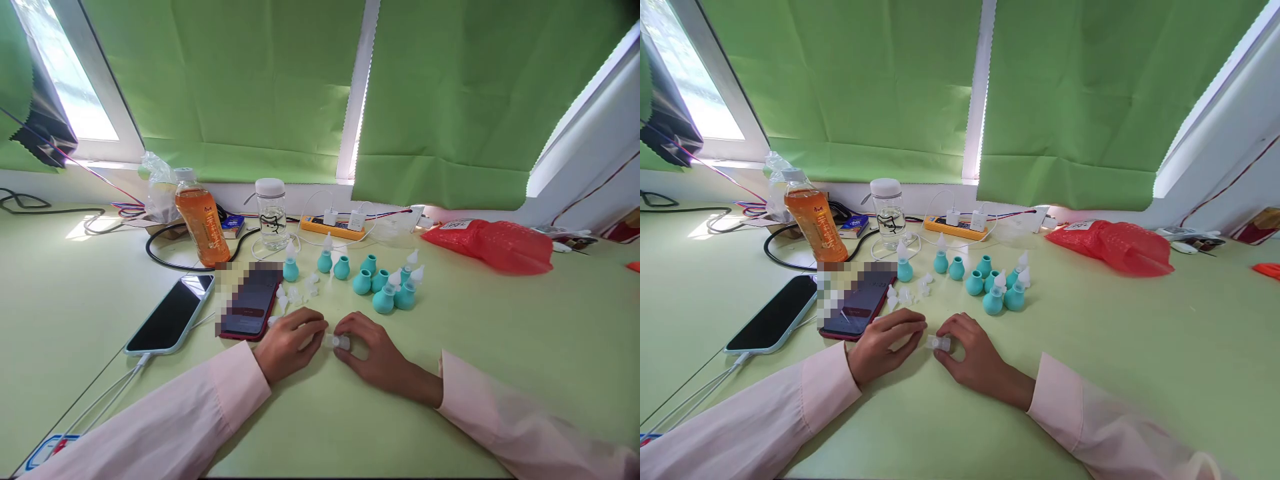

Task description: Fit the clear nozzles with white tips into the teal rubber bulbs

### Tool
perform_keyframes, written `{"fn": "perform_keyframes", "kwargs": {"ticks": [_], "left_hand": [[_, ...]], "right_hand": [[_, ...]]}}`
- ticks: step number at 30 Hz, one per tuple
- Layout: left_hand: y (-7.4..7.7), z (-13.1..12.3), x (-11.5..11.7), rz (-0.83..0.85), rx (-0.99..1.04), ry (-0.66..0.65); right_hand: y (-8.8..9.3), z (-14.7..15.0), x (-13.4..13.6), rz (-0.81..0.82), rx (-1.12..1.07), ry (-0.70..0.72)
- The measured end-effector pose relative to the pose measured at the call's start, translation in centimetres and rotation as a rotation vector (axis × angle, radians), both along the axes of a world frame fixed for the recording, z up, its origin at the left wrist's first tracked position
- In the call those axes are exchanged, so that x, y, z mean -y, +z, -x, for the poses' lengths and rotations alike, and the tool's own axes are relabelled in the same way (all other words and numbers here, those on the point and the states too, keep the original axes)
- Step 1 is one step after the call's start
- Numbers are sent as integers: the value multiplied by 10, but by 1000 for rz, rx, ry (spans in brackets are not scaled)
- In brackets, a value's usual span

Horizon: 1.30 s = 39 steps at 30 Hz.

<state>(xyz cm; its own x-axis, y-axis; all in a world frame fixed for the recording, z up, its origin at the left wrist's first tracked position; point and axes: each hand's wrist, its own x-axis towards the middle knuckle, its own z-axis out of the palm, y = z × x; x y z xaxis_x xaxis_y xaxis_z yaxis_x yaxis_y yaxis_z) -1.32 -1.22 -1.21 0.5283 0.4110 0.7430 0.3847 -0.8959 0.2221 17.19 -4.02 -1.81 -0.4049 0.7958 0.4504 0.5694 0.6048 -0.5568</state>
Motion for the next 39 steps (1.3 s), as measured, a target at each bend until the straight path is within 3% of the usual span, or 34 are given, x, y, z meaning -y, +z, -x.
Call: {"fn": "perform_keyframes", "kwargs": {"ticks": [5,8,11,14,19,24,28,33,39], "left_hand": [[18,23,-25,-214,-133,260],[27,33,-36,-157,-271,397],[32,34,-36,-14,-474,392],[35,29,-31,5,-625,384],[40,27,-28,-39,-613,420],[31,26,-29,37,-656,348],[27,9,-33,-35,-613,344],[35,-37,-50,-133,-595,346],[26,-82,-75,-211,-554,523]], "right_hand": [[1,-1,3,29,-36,-55],[1,-1,4,40,-66,-48],[2,-1,3,41,-72,-38],[3,0,3,41,-81,-41],[2,-1,2,35,-101,-37],[0,-1,1,32,-122,-57],[0,0,0,15,-134,-63],[1,0,-2,-3,-146,-85],[1,-1,-3,-1,-157,-95]]}}
